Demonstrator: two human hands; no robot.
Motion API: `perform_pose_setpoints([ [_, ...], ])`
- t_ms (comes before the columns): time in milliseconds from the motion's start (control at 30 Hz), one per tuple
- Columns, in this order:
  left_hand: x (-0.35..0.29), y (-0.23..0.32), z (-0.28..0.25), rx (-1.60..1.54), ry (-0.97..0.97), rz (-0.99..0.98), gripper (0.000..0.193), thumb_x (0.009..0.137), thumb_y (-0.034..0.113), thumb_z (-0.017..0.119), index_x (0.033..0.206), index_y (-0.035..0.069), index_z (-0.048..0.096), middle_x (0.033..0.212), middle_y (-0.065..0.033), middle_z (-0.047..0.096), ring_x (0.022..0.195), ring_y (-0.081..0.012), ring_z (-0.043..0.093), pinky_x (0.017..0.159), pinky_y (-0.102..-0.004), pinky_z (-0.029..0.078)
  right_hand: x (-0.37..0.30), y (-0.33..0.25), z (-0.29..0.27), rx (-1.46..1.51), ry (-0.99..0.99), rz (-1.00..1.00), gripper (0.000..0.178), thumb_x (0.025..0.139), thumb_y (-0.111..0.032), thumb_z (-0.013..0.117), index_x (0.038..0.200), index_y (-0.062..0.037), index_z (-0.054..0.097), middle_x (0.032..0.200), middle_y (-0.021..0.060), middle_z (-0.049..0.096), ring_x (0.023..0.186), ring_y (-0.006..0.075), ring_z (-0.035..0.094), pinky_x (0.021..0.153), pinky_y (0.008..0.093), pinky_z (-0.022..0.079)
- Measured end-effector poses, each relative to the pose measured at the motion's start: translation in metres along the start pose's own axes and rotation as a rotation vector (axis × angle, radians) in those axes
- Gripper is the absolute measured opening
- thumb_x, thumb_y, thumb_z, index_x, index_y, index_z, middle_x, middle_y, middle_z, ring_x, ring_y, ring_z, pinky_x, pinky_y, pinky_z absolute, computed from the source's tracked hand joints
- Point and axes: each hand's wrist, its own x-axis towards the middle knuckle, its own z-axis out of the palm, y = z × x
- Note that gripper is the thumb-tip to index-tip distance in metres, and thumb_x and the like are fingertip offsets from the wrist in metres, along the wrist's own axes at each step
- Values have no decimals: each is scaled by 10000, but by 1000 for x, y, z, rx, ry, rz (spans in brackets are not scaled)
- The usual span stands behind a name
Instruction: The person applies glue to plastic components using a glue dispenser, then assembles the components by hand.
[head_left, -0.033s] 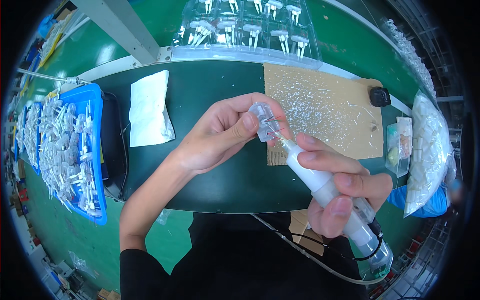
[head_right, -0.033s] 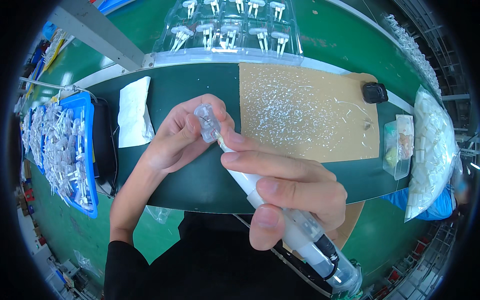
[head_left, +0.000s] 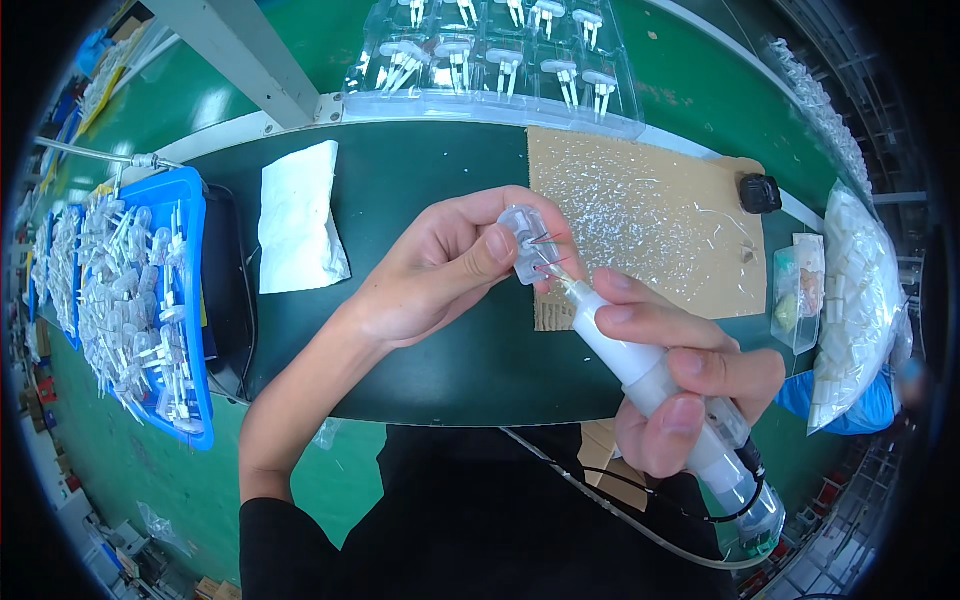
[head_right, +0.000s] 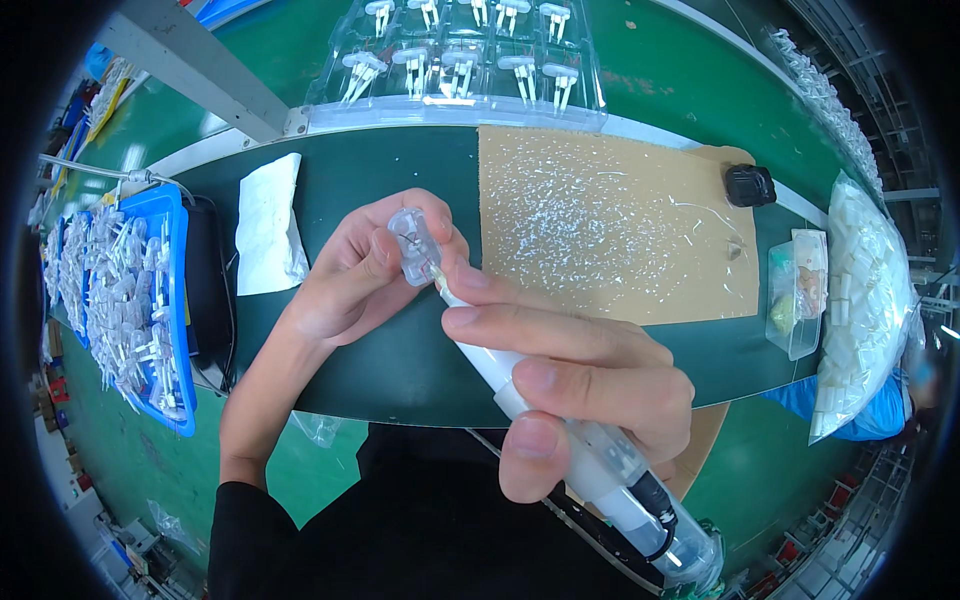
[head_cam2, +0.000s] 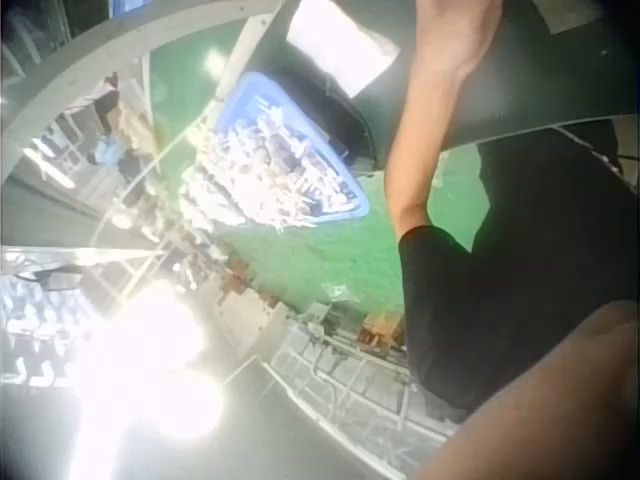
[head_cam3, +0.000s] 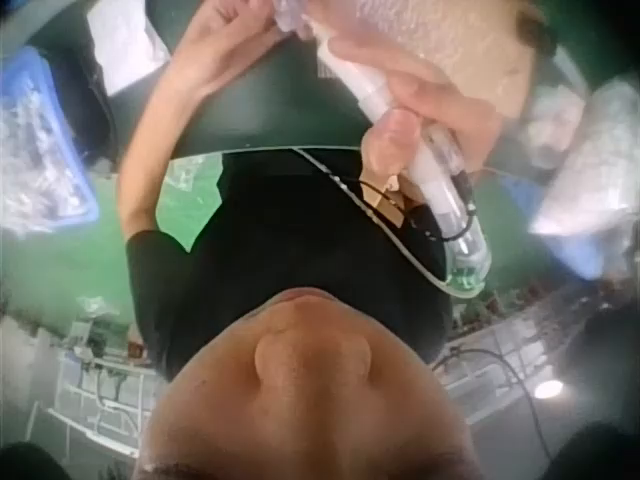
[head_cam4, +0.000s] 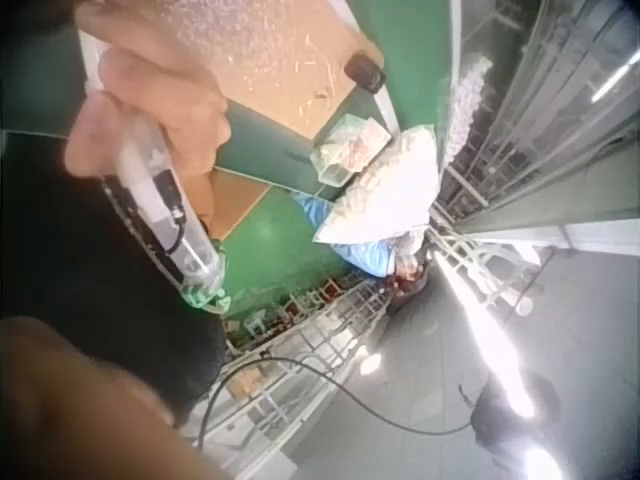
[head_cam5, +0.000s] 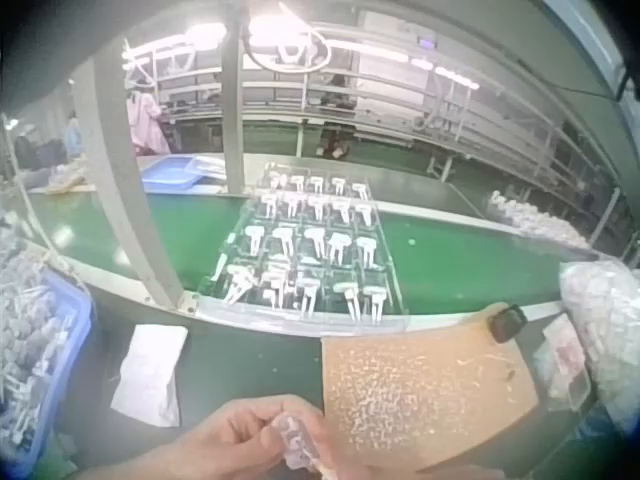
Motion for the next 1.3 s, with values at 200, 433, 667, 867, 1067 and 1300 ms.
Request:
perform_pose_setpoints([
  [200,2,3,6,10,-23,1,483,834,444,606,1073,38,499,993,-75,571,952,-160,537,847,-305,398,3,-10,-1,-26,25,7,198,933,-170,380,1014,-3,311,947,340,578,935,456,604,878,496,478],
  [433,-2,1,4,9,-13,5,492,837,454,593,1077,35,496,995,-82,573,941,-163,547,836,-303,405,-3,-3,3,-18,29,-29,204,938,-190,365,1010,-8,305,941,332,578,932,449,606,880,493,476],
  [667,-3,4,7,53,1,17,533,842,468,578,1092,3,504,948,-91,595,904,-166,577,775,-284,433,-6,-11,0,100,69,75,219,943,-228,374,1020,-33,314,954,320,576,975,444,591,912,496,449],
  [867,-4,9,10,107,-18,23,533,848,443,594,1083,-30,524,899,-105,610,849,-172,605,710,-260,455,-7,-18,-1,208,147,109,223,940,-233,379,1021,-31,333,967,298,581,979,433,591,878,485,467],
  [1067,-4,11,14,119,-49,29,535,843,426,609,1068,-54,538,887,-132,621,821,-193,632,728,-283,492,-3,-26,-2,214,171,141,228,932,-235,382,1019,-27,347,903,273,589,918,420,612,846,456,488],
  [1300,-6,13,13,153,-74,25,527,843,418,612,1051,-64,561,865,-140,634,803,-203,643,724,-292,506,-1,-27,-2,229,168,171,240,917,-237,388,1023,-25,351,877,260,592,881,407,625,816,441,499],
])
